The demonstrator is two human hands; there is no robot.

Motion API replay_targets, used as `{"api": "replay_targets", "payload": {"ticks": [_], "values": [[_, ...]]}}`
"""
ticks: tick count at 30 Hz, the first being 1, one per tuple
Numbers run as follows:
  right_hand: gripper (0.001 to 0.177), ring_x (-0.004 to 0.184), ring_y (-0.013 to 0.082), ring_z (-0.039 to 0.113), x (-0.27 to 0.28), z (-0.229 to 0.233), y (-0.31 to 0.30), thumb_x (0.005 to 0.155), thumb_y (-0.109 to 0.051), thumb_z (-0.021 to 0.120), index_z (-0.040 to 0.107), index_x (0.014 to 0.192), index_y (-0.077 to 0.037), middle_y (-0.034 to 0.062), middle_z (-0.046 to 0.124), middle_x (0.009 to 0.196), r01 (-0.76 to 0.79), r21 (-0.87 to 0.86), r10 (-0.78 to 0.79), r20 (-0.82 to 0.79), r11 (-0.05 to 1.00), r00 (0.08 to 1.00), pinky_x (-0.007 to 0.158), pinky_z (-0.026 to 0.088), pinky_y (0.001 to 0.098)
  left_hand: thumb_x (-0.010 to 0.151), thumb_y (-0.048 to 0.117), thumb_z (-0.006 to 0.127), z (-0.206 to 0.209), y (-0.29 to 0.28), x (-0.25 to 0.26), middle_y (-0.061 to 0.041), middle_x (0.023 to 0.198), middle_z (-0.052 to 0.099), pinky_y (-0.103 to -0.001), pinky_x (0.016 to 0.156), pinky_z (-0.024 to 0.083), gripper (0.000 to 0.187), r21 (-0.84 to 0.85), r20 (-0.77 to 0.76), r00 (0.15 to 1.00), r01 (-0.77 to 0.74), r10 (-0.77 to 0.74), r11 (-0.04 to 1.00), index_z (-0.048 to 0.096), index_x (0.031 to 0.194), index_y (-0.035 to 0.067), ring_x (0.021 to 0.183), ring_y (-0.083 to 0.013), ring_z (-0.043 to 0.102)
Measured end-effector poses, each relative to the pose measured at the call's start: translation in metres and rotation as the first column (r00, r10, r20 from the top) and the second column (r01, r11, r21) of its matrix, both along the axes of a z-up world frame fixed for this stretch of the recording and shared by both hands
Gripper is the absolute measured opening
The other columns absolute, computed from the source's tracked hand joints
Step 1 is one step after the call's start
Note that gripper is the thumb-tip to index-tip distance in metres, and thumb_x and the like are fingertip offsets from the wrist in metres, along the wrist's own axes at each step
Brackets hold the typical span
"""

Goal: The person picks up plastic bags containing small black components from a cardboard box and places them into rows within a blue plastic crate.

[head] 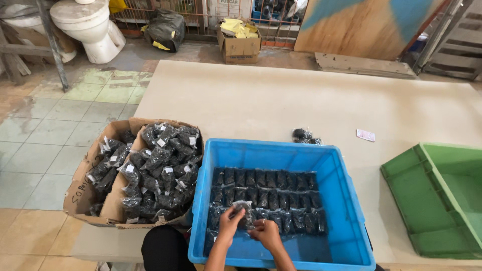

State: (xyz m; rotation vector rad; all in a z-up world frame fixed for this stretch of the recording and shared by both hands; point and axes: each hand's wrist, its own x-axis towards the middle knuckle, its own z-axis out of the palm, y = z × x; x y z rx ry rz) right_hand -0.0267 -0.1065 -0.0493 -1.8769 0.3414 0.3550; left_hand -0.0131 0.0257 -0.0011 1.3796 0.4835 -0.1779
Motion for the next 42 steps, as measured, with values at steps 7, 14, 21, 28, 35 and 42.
{"api": "replay_targets", "payload": {"ticks": [7,14,21,28,35,42], "values": [[0.055,0.069,0.0103,0.061,0.002,0.011,0.008,0.062,0.006,0.067,0.052,0.113,-0.003,0.0043,0.064,0.086,-0.156,0.347,0.099,0.176,0.925,0.979,0.058,0.05,0.0239,0.068,0.017,0.071,0.002,-0.005,0.0,-0.005,0.107,0.061,-0.024,0.083,0.047,0.031,0.032,0.108,0.993,0.035,-0.038,0.999,0.067,0.096,0.003,0.101,-0.0132,0.056],[0.045,0.079,0.0108,0.057,0.001,0.01,0.001,0.064,0.001,0.074,0.055,0.105,0.0,0.006,0.065,0.085,-0.122,0.374,0.031,0.239,0.919,0.97,0.067,0.052,0.0281,0.066,0.034,0.071,-0.009,-0.003,-0.006,0.0,0.111,0.048,-0.027,0.095,0.037,0.043,0.209,0.1,0.982,0.135,-0.159,0.968,0.062,0.102,0.012,0.11,-0.0131,0.047],[0.039,0.078,0.0171,0.055,0.0,0.019,-0.003,0.058,0.005,0.062,0.057,0.096,-0.002,0.0087,0.061,0.083,0.057,0.474,-0.145,0.152,0.879,0.978,0.068,0.045,0.0284,0.069,0.016,0.07,-0.002,0.006,-0.014,-0.013,0.094,0.064,-0.031,0.072,0.056,0.042,-0.267,-0.135,0.892,0.387,-0.432,0.883,0.061,0.108,0.003,0.077,-0.022,0.065],[0.046,0.097,0.0225,0.056,0.002,0.026,-0.005,0.081,-0.025,0.05,0.049,0.126,-0.013,0.0103,0.058,0.114,0.285,0.472,-0.297,-0.052,0.834,0.954,0.076,0.045,0.0331,0.062,0.007,0.075,-0.009,0.003,-0.014,-0.006,0.092,0.067,-0.025,0.072,0.049,0.041,-0.066,-0.012,0.858,0.512,-0.514,0.856,0.064,0.101,0.005,0.083,-0.0131,0.061],[0.018,0.055,0.0059,0.042,0.025,0.025,-0.003,0.076,-0.022,0.064,0.068,0.07,-0.006,-0.0027,0.052,0.053,0.093,0.088,-0.117,0.329,0.992,0.937,0.049,0.033,0.0251,0.058,0.006,0.078,-0.021,0.001,-0.01,-0.007,0.09,0.067,-0.03,0.075,0.05,0.042,-0.008,-0.043,0.846,0.532,-0.532,0.847,0.063,0.097,0.005,0.085,-0.0172,0.063],[0.02,0.061,0.0062,0.046,0.045,0.026,0.005,0.08,-0.018,0.061,0.067,0.066,-0.004,-0.0019,0.056,0.061,0.215,0.24,-0.281,0.287,0.947,0.916,0.052,0.037,0.0231,0.052,0.007,0.08,-0.03,-0.001,-0.005,-0.009,0.077,0.069,-0.028,0.063,0.053,0.033,0.041,-0.073,0.92,0.389,-0.385,0.92,0.067,0.082,0.002,0.07,-0.0168,0.065]]}}
